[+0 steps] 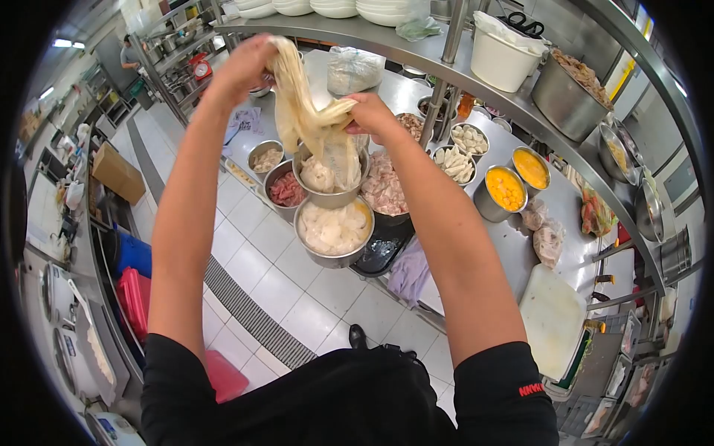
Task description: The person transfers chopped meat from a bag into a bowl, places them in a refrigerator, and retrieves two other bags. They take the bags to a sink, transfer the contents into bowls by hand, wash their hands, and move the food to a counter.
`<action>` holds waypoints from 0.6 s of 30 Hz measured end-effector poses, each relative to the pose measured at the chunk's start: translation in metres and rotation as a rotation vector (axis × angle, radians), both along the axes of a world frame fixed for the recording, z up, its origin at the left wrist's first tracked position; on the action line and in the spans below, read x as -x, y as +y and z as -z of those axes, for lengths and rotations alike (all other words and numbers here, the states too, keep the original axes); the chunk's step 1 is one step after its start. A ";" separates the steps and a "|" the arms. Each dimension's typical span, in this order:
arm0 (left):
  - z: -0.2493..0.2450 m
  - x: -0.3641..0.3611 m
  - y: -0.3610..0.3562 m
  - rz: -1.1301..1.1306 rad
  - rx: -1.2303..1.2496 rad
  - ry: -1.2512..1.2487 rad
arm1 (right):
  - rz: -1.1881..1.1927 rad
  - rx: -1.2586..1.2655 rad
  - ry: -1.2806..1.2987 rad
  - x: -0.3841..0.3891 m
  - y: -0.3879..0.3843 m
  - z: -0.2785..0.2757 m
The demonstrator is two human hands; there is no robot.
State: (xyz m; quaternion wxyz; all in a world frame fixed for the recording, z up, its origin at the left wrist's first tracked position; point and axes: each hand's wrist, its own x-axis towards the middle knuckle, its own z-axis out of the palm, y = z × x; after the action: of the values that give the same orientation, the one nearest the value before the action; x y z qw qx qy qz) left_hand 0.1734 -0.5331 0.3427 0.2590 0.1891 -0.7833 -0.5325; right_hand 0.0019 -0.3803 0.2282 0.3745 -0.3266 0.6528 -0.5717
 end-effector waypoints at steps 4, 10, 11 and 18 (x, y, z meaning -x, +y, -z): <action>0.061 -0.002 0.021 0.065 -0.193 -0.091 | -0.045 0.096 -0.143 -0.014 -0.010 -0.003; 0.115 0.006 0.045 0.143 -0.298 0.041 | -0.079 0.217 -0.168 -0.027 -0.026 -0.010; 0.122 0.013 0.035 0.163 -0.217 0.067 | -0.082 0.169 -0.072 -0.027 -0.028 -0.013; 0.082 0.020 0.028 0.012 -0.115 0.214 | -0.085 0.333 0.301 -0.006 0.019 -0.047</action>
State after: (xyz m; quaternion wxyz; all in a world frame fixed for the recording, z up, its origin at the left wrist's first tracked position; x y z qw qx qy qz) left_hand 0.1536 -0.5050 0.2607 0.3264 0.1409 -0.7205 -0.5954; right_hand 0.0074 -0.3615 0.2748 0.2376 -0.4928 0.5836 -0.6001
